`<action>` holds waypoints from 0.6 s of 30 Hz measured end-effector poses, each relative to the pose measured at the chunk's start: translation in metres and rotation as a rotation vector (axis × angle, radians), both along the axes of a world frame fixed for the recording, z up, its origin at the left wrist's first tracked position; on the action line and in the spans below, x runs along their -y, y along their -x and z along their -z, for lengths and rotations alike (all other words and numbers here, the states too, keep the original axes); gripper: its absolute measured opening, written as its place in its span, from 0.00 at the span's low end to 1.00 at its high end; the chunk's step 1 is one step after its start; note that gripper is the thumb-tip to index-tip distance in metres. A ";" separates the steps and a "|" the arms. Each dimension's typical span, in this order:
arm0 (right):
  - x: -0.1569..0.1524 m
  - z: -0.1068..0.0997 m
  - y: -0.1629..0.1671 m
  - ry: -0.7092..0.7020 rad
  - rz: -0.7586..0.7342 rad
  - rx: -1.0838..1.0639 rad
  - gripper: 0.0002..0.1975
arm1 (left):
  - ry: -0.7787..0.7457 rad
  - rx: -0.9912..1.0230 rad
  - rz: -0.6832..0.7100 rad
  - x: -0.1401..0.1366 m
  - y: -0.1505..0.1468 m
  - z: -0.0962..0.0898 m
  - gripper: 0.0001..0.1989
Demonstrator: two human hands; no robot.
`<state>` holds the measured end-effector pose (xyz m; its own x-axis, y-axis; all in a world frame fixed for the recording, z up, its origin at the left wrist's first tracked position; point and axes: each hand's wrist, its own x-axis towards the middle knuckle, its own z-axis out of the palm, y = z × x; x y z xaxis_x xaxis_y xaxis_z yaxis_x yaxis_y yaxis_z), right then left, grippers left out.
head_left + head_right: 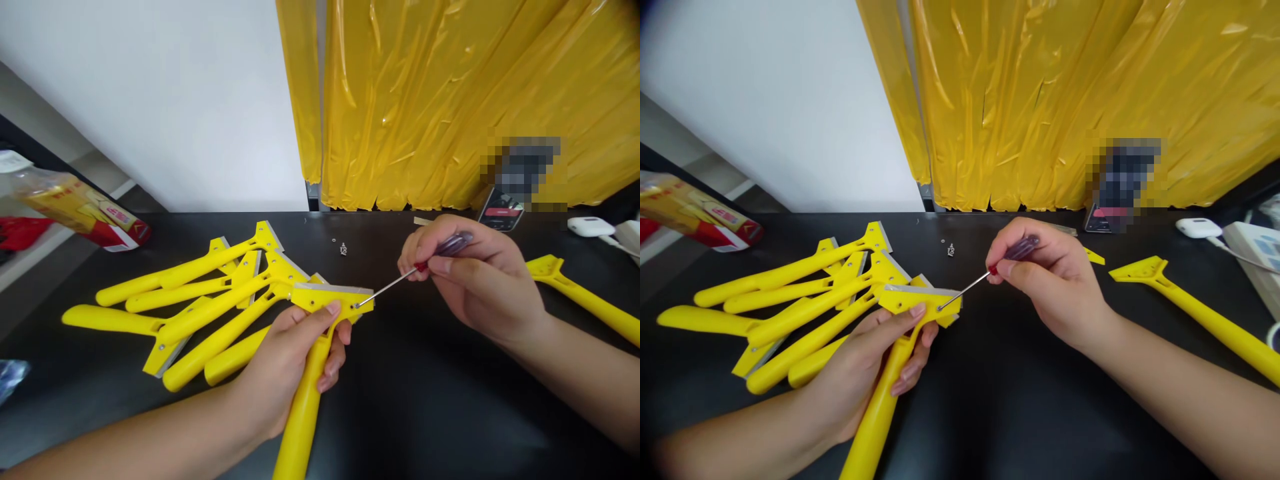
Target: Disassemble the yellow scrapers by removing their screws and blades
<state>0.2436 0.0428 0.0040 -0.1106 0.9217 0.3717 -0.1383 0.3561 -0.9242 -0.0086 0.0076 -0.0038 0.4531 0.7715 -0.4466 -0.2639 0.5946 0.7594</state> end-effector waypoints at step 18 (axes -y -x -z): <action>0.012 -0.012 -0.002 -0.130 -0.043 0.259 0.07 | -0.028 -0.039 -0.021 0.003 -0.003 0.003 0.18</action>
<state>0.2460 0.0312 0.0160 -0.2554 0.8604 0.4411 0.0788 0.4732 -0.8774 -0.0058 0.0042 -0.0064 0.4194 0.7930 -0.4418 -0.2458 0.5677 0.7857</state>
